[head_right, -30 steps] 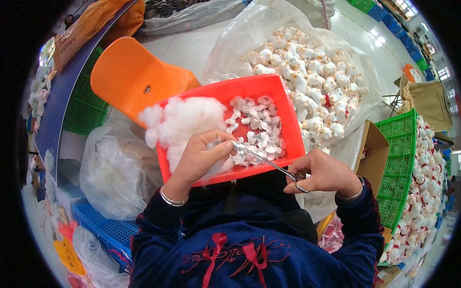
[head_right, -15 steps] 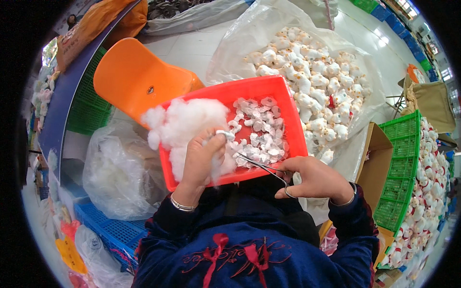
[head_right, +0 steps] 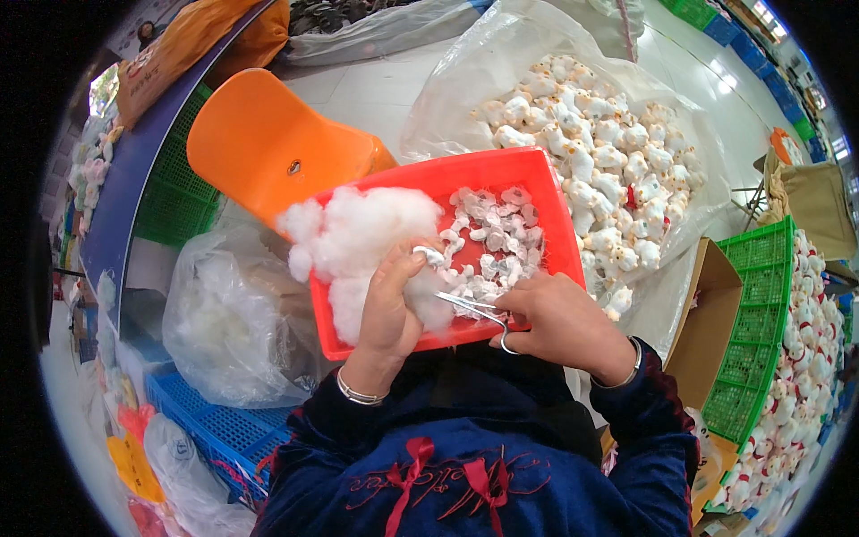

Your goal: The person repeatedly pulls small pieces of white cotton and inserts them into small white objects using a metal tool. The person works over a red tray, handling the cotton and objects one at a time.

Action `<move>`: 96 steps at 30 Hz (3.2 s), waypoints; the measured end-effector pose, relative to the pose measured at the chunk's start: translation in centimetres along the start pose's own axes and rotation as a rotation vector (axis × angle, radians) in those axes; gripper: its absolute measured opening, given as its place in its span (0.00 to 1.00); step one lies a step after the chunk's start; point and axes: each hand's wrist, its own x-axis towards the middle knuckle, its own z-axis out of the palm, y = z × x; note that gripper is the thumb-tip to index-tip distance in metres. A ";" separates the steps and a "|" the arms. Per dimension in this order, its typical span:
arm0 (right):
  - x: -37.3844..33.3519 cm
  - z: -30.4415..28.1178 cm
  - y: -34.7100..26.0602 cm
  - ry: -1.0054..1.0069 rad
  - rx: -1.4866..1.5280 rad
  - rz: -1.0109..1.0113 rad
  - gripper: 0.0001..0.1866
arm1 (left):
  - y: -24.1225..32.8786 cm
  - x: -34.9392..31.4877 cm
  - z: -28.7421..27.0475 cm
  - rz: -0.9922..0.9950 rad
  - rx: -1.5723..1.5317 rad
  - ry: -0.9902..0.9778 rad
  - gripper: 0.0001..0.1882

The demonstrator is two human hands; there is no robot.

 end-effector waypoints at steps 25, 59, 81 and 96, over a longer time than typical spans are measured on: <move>-2.0 -1.8 -0.3 0.182 -0.044 0.020 0.17 | 3.3 -0.9 -0.7 0.287 0.854 0.113 0.05; -1.7 -1.5 -0.9 0.203 -0.089 -0.014 0.18 | 3.9 -1.7 -0.2 0.170 0.861 0.032 0.05; -1.3 -1.9 -0.8 0.190 -0.042 -0.065 0.18 | 5.6 -0.7 0.1 0.089 0.796 -0.113 0.09; -1.0 -1.6 -0.8 0.151 -0.033 -0.075 0.22 | 5.5 -1.0 -0.7 -0.007 0.892 -0.202 0.06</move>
